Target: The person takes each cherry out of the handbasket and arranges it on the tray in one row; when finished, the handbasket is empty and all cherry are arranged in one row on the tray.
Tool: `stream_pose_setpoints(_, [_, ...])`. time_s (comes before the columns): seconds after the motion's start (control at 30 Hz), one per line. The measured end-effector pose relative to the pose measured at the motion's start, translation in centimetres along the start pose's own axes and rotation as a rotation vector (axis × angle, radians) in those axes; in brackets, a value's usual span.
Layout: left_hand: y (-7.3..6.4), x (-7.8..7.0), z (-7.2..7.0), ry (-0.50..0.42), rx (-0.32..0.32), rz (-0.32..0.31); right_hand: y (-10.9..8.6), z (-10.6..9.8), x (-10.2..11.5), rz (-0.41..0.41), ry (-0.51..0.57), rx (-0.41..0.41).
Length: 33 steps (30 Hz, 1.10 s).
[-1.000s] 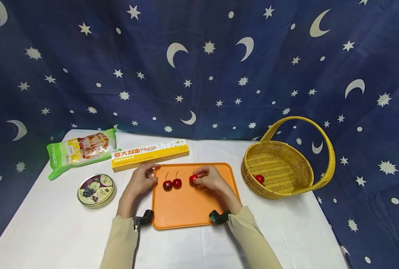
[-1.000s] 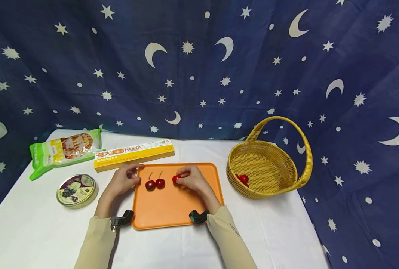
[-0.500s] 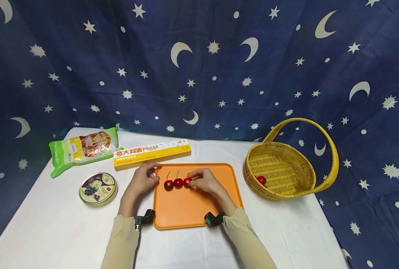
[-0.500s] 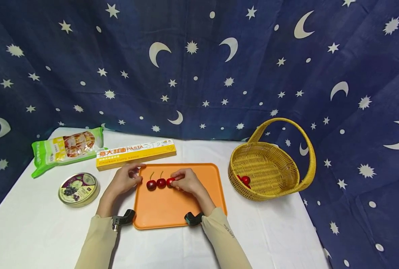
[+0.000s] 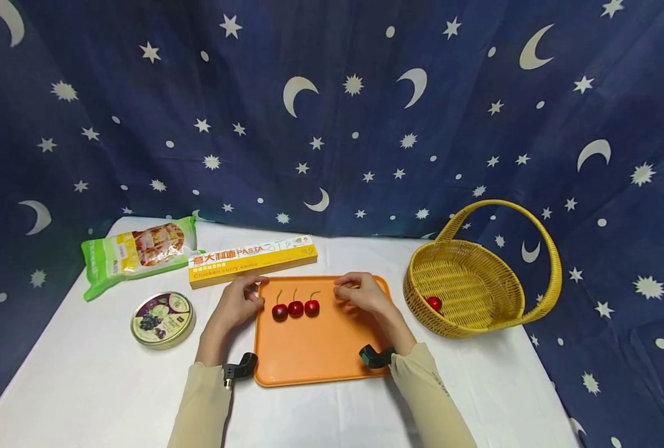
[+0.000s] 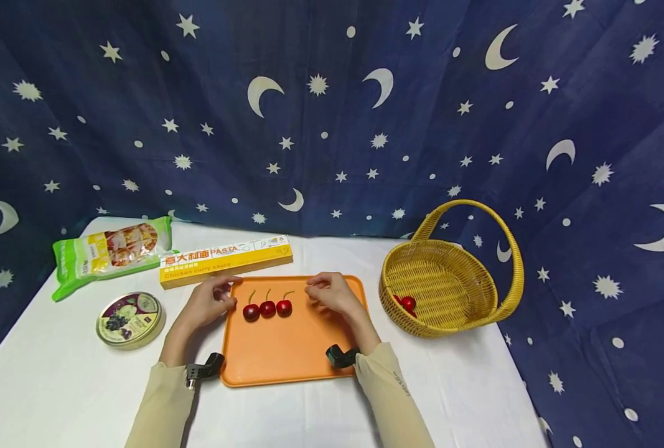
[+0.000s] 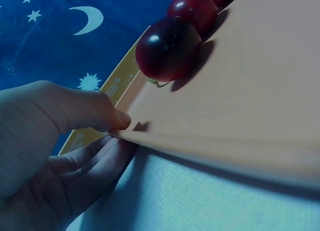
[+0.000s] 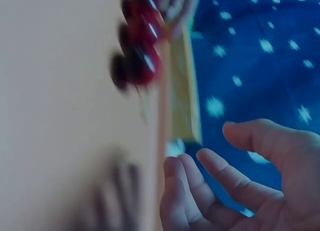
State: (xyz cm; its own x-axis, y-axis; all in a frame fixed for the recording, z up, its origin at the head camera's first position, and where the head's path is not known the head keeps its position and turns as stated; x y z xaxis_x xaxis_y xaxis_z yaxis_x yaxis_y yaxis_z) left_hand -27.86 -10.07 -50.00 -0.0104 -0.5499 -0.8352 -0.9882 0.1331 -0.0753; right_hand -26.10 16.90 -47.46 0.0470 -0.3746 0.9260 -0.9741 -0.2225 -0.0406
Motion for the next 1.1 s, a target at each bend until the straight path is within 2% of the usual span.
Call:
stream_pose_setpoints(0.1, [-0.4,0.4,0.4,0.004,0.007,-0.007,-0.8,-3.5,0.3,-0.032,-0.022,-0.026])
stream_pose_setpoints(0.2, [-0.7,0.5,0.6,0.009,0.0,-0.005,-1.8,-7.6,0.5,-0.03,-0.018,-0.061])
stream_pose_setpoints(0.37, [-0.5,0.5,0.5,0.012,0.0,-0.018,-3.7,-14.5,0.6,0.021,-0.132,-0.099])
stream_pose_setpoints(0.5, [-0.3,0.3,0.2,0.013,0.003,-0.024,-4.8,-17.9,-0.7,0.101,-0.193,-0.028])
stream_pose_setpoints(0.63, [-0.3,0.1,0.1,0.009,-0.002,-0.01,-5.0,-19.2,-2.8,0.182,-0.183,0.114])
stream_pose_setpoints(0.83, [-0.2,0.2,0.2,0.007,-0.003,-0.009,-5.6,-19.0,-5.8,0.345,-0.18,0.297])
stream_pose_setpoints(0.93, [-0.2,0.2,0.2,0.008,-0.002,-0.014,-6.1,-18.3,-6.9,0.406,-0.152,0.353])
stream_pose_setpoints(1.1, [-0.1,0.2,0.0,0.013,-0.017,-0.012,-6.2,-17.5,-7.8,0.431,-0.128,0.371])
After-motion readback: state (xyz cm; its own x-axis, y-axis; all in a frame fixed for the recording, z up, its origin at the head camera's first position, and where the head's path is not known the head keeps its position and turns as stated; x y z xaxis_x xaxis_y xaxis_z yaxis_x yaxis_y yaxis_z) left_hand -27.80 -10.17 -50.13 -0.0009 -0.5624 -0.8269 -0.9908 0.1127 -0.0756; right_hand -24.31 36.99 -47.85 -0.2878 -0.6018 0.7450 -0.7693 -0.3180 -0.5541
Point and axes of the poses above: each hand's wrist, its own y-axis towards the middle knuckle, its own z-axis out of the palm, x = y × z, the point moved 9 cm from there along y, towards the middle knuckle, and after that the axes turned 12 degrees about -z, right-handed, at the moved point
